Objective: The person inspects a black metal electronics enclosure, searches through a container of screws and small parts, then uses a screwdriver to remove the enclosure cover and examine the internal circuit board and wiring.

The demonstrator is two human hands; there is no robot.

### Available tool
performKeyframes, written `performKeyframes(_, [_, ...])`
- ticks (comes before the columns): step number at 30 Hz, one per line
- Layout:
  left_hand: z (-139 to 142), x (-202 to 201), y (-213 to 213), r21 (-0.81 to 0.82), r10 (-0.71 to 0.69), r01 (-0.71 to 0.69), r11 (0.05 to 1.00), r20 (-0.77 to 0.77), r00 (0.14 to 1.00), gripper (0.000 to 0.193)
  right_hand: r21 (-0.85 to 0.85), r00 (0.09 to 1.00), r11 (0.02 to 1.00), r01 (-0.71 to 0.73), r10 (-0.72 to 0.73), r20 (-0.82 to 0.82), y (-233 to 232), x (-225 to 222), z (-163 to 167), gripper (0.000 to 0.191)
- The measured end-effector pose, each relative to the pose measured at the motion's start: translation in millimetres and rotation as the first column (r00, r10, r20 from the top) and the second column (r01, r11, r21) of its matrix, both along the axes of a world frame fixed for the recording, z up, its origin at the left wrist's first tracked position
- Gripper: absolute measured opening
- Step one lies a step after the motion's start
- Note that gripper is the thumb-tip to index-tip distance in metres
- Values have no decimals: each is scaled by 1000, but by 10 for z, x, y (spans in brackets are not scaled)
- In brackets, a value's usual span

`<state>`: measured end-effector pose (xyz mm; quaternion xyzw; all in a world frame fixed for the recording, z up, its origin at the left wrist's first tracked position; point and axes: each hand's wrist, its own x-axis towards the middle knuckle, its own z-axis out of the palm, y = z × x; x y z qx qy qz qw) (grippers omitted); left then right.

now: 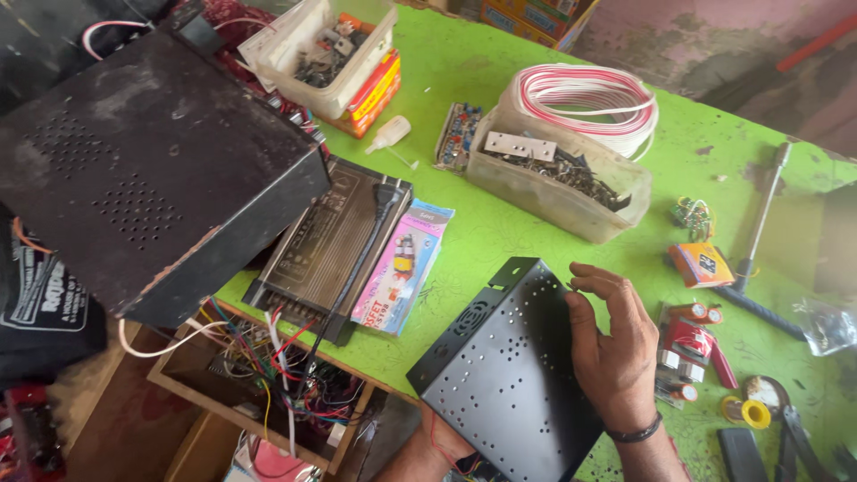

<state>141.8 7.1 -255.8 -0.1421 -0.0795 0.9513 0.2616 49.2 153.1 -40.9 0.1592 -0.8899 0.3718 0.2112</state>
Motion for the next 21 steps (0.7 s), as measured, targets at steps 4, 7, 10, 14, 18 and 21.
performKeyframes(4, [27,12,-35,59,4,0,998,-64,998,64,41,998,999,30,-28,-62,-76,57,31,14])
performKeyframes(7, [194,-35,-38,31,5,-2,1000,-77,997,66,-47,999,998,33,-31,43,-160,43,-30,17])
performKeyframes(10, [429,-126,-41,77,36,-29,997,-91,995,65,-51,998,998,47,-44,53,-182,37,-87,13])
performKeyframes(14, [679,-171,-67,64,23,-13,998,-155,988,67,-48,998,998,45,-43,36,-158,40,-112,13])
performKeyframes(18, [697,-188,-78,87,4,7,996,-122,993,64,-46,996,997,67,-64,66,-157,39,-109,14])
performKeyframes(21, [543,-180,-68,116,-9,16,993,-64,998,63,-55,996,996,63,-60,67,-163,42,-106,14])
